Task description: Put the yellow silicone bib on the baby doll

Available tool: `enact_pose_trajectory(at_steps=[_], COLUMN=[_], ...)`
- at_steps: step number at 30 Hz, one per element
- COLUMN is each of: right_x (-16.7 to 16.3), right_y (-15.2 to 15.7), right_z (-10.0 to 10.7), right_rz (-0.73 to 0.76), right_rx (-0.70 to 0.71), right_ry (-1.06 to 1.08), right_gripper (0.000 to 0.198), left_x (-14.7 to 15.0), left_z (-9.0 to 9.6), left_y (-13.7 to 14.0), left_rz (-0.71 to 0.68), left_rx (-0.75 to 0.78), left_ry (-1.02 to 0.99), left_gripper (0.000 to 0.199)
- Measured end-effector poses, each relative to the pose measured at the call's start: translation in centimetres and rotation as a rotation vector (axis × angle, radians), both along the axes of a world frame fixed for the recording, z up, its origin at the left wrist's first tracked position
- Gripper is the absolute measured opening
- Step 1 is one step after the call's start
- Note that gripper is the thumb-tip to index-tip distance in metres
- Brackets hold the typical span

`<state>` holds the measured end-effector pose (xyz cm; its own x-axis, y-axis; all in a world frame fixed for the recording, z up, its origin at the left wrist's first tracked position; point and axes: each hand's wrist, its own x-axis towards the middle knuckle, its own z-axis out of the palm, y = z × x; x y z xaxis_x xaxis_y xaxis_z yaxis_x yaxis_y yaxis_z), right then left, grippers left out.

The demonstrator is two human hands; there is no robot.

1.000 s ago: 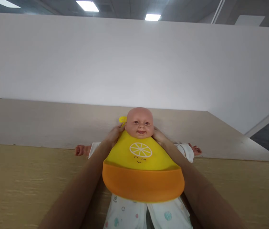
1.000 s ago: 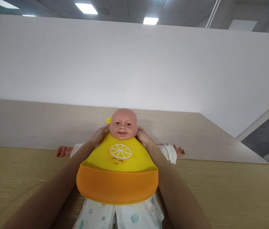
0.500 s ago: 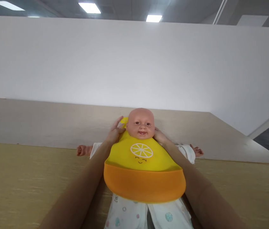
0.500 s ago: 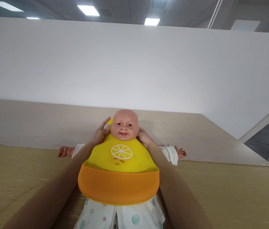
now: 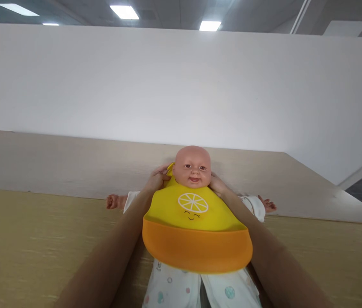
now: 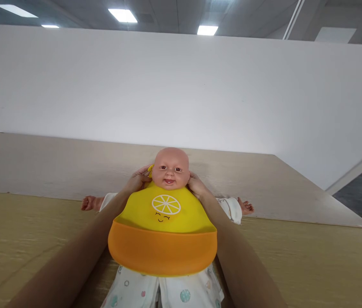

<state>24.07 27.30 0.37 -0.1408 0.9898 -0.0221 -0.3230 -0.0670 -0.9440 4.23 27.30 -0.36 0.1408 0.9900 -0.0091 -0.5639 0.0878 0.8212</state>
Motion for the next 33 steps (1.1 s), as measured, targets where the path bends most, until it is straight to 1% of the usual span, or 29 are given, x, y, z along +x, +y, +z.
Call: enact_pose_trajectory(at_steps=[3,7,11,15,20,24,27,30,33], right_x=[0.0,0.0,0.5,1.0,1.1,0.9,1.0,0.9,0.7], right_y=[-0.2,-0.1,0.8,1.7,1.9,1.9,2.0,1.9,1.4], right_z=[0.1,-0.1,-0.8,-1.3,-1.3,-1.4,-1.5,-1.4,-1.1], right_rz=[0.011,-0.007,-0.015,0.036,0.093,0.081,0.086,0.094,0.069], right_rx=[-0.032,-0.027,-0.036,-0.066,-0.071,-0.062,-0.061,-0.07,-0.054], right_ry=[0.039,0.082,0.068,0.044,0.023,0.019,0.016,-0.001,-0.01], right_gripper=[0.023,0.017,0.025,0.027,0.03,0.029,0.028,0.027,0.024], left_x=[0.1,0.0,-0.1,0.1,0.1,0.0,0.1,0.2,0.3], left_z=[0.3,0.3,-0.1,-0.2,-0.1,-0.2,-0.1,0.2,0.6], left_y=[-0.2,-0.2,0.0,0.0,-0.2,-0.2,-0.2,-0.2,-0.3], left_rz=[-0.004,-0.019,-0.051,-0.049,-0.021,-0.023,-0.02,-0.02,-0.009], left_rx=[-0.012,-0.011,0.024,0.053,0.028,0.02,0.022,0.01,-0.018], left_ry=[-0.01,-0.01,0.007,0.0,0.007,0.02,0.035,0.05,0.047], left_gripper=[0.051,0.056,0.053,0.049,0.051,0.051,0.054,0.053,0.05])
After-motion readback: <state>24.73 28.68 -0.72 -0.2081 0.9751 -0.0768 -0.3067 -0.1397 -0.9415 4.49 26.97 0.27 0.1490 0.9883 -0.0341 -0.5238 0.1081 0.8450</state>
